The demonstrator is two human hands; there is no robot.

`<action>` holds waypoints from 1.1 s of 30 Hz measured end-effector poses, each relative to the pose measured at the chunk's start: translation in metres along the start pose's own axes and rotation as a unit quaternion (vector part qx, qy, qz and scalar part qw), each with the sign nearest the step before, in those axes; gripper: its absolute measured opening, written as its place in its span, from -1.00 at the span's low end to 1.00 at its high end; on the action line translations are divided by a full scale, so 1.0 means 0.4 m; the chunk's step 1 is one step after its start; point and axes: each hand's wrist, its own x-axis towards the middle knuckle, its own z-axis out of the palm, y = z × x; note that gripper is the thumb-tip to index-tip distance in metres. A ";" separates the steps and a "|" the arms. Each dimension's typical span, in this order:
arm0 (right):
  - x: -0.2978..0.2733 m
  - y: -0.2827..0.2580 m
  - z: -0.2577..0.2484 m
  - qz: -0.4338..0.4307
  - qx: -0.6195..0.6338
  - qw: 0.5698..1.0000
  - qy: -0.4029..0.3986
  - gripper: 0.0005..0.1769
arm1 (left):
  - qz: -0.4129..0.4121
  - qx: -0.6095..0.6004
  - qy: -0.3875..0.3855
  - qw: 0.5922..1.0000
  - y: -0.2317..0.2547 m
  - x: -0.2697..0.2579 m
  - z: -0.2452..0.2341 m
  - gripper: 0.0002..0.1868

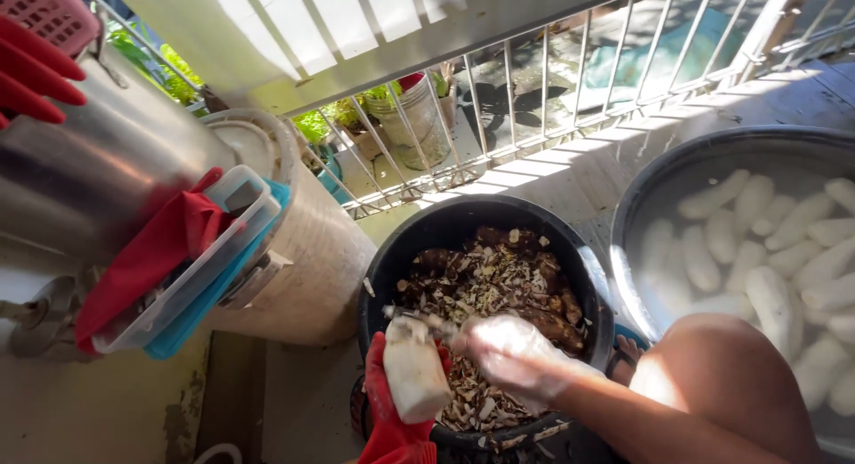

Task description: Peeling the skin off large white root vegetables using a hand-held peeler over a collection bucket.

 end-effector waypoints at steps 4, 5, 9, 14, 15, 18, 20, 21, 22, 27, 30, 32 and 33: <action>-0.038 0.030 0.045 -0.270 -0.207 0.937 -0.073 -0.73 | -0.038 -0.065 -0.090 0.993 0.032 0.039 -0.037 -0.39; -0.028 0.072 0.055 -0.394 -0.297 0.869 -0.051 -0.76 | 0.007 -0.009 0.002 1.000 0.024 -0.009 0.035 -0.15; 0.036 0.027 -0.017 -0.473 -0.098 0.875 0.010 -0.73 | -0.025 0.041 -0.061 0.997 -0.009 -0.072 0.091 -0.18; -0.023 -0.011 0.011 -0.244 -0.051 0.968 0.013 -0.57 | -0.003 -0.078 -0.126 0.989 -0.009 -0.008 0.038 -0.58; 0.006 0.004 0.003 -0.246 -0.056 0.968 0.007 -0.57 | 0.003 -0.084 -0.127 0.988 -0.008 -0.027 0.052 -0.58; 0.042 0.035 -0.017 -0.520 -0.174 0.831 0.094 -0.75 | -0.056 0.000 -0.076 0.996 -0.018 -0.098 0.100 -0.32; 0.058 -0.004 -0.041 -0.012 -0.258 0.965 0.033 -0.45 | -0.130 0.128 -0.007 0.983 -0.014 -0.150 0.152 0.06; 0.072 0.040 -0.039 -0.015 -0.257 0.966 0.036 -0.45 | -0.128 0.131 -0.009 0.983 -0.015 -0.155 0.167 0.06; 0.087 0.083 -0.035 0.004 -0.257 0.966 0.030 -0.43 | -0.071 0.112 -0.025 0.991 -0.017 -0.162 0.178 -0.02; 0.101 0.163 -0.037 0.190 -0.090 0.978 -0.020 -0.61 | -0.035 0.032 0.048 0.998 -0.023 -0.159 0.204 -0.10; 0.107 0.143 -0.032 -0.011 -0.347 0.938 -0.004 -0.47 | 0.017 0.090 0.076 0.993 -0.034 -0.164 0.238 -0.01; -0.073 -0.136 -0.031 0.154 -0.115 0.981 -0.038 -0.08 | 0.038 0.109 0.072 0.991 -0.038 -0.152 0.236 0.05; -0.079 -0.140 -0.015 0.152 -0.121 0.980 -0.037 -0.08 | 0.040 0.104 0.069 0.991 -0.049 -0.149 0.240 0.05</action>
